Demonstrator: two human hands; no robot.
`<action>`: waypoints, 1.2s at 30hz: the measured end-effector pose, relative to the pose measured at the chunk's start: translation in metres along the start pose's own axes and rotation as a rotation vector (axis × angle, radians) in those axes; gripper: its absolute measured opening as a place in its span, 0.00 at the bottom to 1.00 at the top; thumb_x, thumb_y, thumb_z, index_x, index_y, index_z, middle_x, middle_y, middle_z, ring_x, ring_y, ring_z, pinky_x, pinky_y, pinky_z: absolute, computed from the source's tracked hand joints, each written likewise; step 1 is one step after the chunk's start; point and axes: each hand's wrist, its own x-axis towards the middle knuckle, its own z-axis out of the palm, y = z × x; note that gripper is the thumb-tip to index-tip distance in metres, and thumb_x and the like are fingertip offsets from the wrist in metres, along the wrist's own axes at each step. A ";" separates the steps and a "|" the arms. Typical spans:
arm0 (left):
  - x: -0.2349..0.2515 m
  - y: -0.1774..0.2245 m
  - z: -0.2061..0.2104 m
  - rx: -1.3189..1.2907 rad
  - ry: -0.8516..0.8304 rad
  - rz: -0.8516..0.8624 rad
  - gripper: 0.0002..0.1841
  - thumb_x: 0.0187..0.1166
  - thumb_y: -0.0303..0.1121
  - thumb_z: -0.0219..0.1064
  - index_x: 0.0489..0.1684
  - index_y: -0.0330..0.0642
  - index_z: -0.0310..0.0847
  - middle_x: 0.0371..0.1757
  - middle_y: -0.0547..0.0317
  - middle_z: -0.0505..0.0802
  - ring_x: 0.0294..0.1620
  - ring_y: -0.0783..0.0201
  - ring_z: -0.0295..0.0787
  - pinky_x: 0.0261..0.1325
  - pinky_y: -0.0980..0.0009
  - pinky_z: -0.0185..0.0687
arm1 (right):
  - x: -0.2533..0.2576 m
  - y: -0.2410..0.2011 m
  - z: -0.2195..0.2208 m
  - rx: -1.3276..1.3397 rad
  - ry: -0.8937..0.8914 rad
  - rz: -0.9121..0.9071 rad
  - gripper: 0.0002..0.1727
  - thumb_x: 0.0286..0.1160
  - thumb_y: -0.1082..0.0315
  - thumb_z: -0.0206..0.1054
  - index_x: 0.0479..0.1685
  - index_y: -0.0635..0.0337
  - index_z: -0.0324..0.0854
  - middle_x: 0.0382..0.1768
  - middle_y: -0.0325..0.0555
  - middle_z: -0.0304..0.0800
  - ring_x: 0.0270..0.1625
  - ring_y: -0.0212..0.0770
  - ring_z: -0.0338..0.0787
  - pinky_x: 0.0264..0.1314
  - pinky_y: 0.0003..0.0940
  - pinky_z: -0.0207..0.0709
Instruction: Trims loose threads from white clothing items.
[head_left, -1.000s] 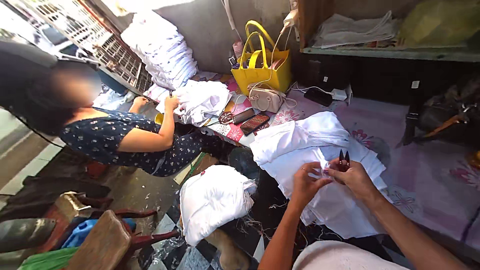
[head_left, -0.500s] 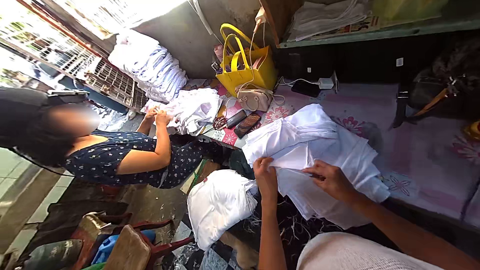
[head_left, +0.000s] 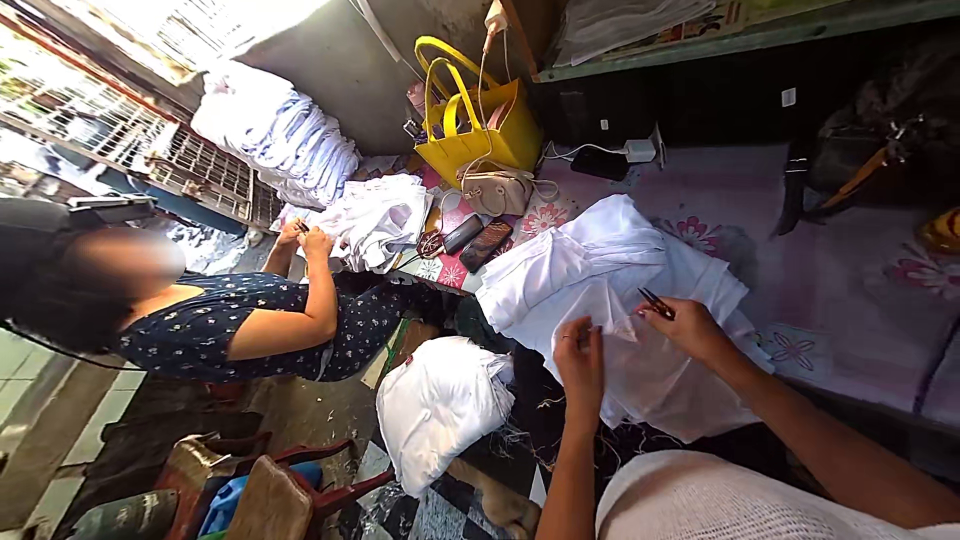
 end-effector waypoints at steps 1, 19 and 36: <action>0.002 0.006 0.007 0.052 -0.023 0.066 0.16 0.72 0.23 0.73 0.56 0.22 0.86 0.48 0.35 0.92 0.39 0.57 0.91 0.44 0.66 0.89 | 0.007 -0.001 0.000 0.008 -0.016 0.045 0.15 0.87 0.66 0.61 0.58 0.68 0.87 0.43 0.60 0.90 0.43 0.48 0.86 0.53 0.48 0.77; -0.007 0.006 0.024 0.149 -0.051 0.066 0.10 0.72 0.21 0.72 0.46 0.22 0.90 0.42 0.35 0.93 0.39 0.50 0.94 0.48 0.59 0.91 | 0.016 -0.005 0.014 0.045 -0.220 0.144 0.17 0.86 0.60 0.65 0.43 0.71 0.80 0.27 0.45 0.73 0.27 0.36 0.70 0.34 0.36 0.68; -0.011 -0.006 0.012 -0.359 -0.125 -0.272 0.07 0.79 0.21 0.62 0.41 0.22 0.82 0.50 0.43 0.85 0.47 0.66 0.86 0.53 0.73 0.86 | -0.006 -0.002 0.000 0.491 -0.614 0.356 0.25 0.96 0.48 0.39 0.37 0.52 0.74 0.10 0.26 0.57 0.09 0.22 0.55 0.13 0.17 0.50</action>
